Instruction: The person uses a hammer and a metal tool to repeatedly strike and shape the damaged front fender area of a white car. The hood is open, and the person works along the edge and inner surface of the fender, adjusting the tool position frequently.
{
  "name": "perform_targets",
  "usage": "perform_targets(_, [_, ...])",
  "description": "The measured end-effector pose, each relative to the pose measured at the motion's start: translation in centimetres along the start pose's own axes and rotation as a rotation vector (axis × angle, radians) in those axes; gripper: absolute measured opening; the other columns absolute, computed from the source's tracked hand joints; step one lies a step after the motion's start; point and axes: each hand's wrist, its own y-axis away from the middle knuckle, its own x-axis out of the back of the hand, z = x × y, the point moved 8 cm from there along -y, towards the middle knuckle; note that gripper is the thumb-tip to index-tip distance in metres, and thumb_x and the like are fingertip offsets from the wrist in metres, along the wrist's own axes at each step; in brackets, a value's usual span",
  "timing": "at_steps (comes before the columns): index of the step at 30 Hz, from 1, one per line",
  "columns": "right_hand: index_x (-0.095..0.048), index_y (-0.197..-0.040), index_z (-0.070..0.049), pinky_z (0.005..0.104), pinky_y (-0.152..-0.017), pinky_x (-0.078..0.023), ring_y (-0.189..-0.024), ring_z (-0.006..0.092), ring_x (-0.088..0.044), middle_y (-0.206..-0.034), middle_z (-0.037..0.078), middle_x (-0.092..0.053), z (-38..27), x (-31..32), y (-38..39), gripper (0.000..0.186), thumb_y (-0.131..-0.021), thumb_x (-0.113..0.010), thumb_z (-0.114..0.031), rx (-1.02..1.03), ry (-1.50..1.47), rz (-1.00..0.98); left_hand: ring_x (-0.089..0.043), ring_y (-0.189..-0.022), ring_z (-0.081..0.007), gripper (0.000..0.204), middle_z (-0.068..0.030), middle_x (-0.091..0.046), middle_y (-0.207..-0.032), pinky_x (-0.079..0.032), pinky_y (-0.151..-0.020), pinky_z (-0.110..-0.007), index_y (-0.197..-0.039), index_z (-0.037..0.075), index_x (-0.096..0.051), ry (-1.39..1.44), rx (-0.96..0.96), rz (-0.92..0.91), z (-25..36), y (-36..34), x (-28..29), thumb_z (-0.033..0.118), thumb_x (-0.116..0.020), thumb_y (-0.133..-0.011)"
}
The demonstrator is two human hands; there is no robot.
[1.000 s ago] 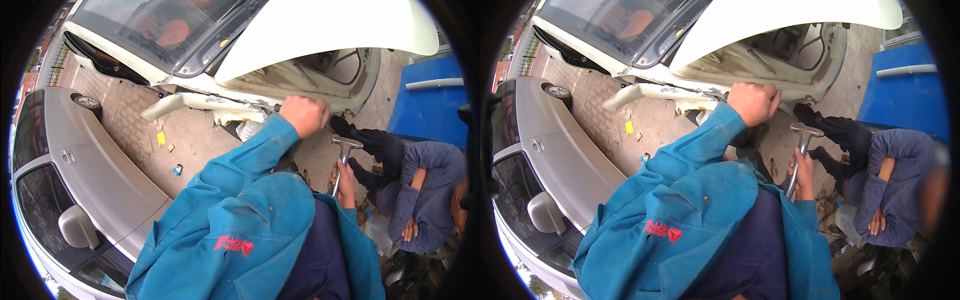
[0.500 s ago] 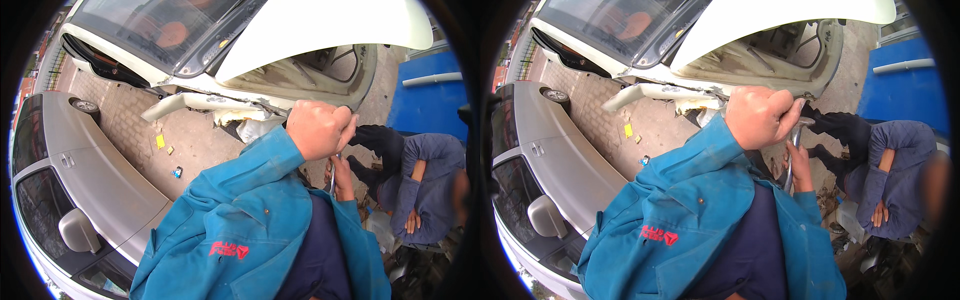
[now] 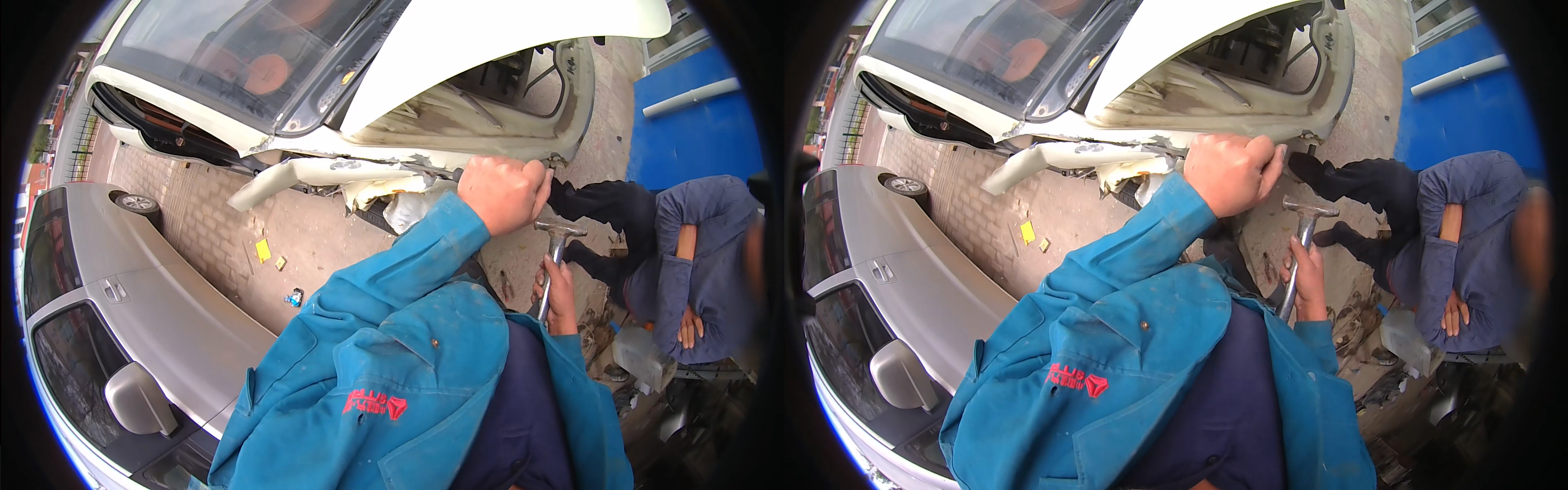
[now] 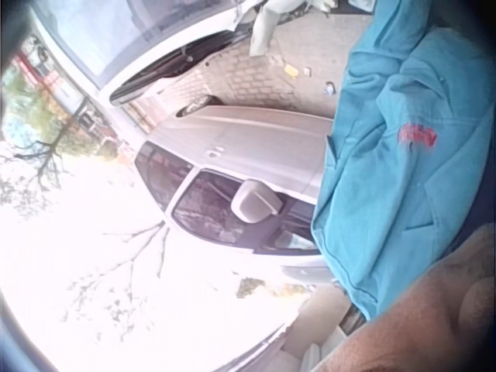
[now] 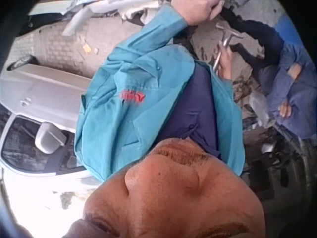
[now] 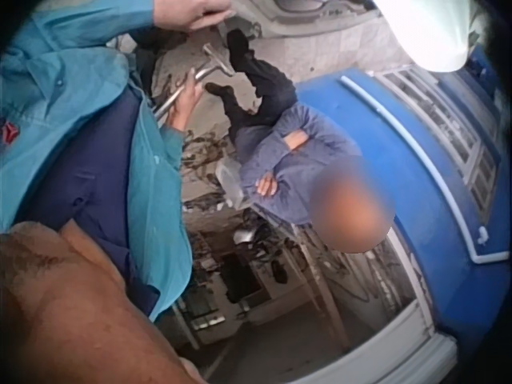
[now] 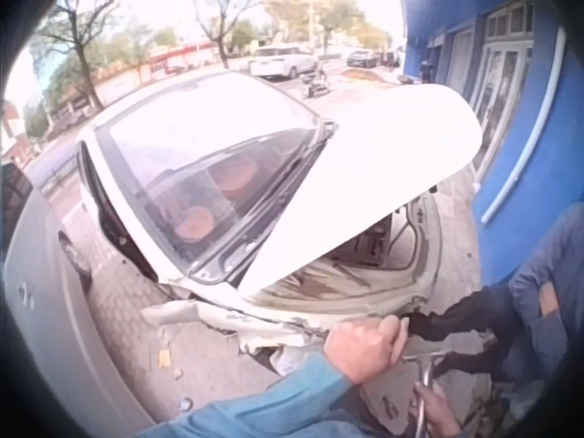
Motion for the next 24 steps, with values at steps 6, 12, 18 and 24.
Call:
perform_targets(6, [-0.054,-0.108,-0.010,0.0265,-0.043,-0.041,-0.047,0.0116,-0.049,-0.074,0.003,-0.054,-0.7,-0.2,1.3,0.025,-0.110,-0.069,-0.030,0.060,-0.025,0.004,-0.068,-0.058,-0.0361,0.029,-0.0124,-0.068,-0.066,-0.052,-0.052,-0.049,-0.083,0.009,-0.060,-0.002,-0.042,-0.132,-1.7,1.5,-3.5,0.027,-0.081,-0.091])
perform_targets(12, [-0.052,-0.112,-0.009,0.0282,-0.041,-0.046,-0.048,0.0101,-0.052,-0.076,0.003,-0.054,-4.4,-1.2,3.7,0.025,-0.116,-0.059,-0.034,0.260,-0.082,-0.009,-0.073,-0.070,-0.0386,0.035,-0.0136,-0.073,-0.077,-0.056,-0.061,-0.053,-0.095,0.010,-0.062,-0.072,-0.001,-0.367,-5.3,3.8,-7.2,0.031,-0.086,-0.080])
perform_targets(18, [-0.051,-0.111,-0.005,0.0292,-0.044,-0.047,-0.050,0.0118,-0.054,-0.078,0.005,-0.054,-6.7,-4.7,3.9,0.029,-0.115,-0.059,-0.033,0.393,-0.132,-0.017,-0.073,-0.070,-0.0384,0.033,-0.0133,-0.073,-0.077,-0.056,-0.061,-0.053,-0.095,0.012,-0.064,-0.111,-0.003,-0.377,-6.1,3.8,-8.4,0.031,-0.087,-0.080])
perform_targets(24, [-0.053,-0.107,-0.005,0.0293,-0.044,-0.048,-0.049,0.0110,-0.054,-0.075,0.004,-0.055,-6.2,-7.4,2.5,0.030,-0.114,-0.063,-0.033,0.273,-0.106,-0.124,-0.073,-0.067,-0.0389,0.031,-0.0129,-0.073,-0.075,-0.056,-0.060,-0.053,-0.094,0.012,-0.065,-0.103,0.000,-0.350,-6.6,3.7,-8.9,0.031,-0.086,-0.080])
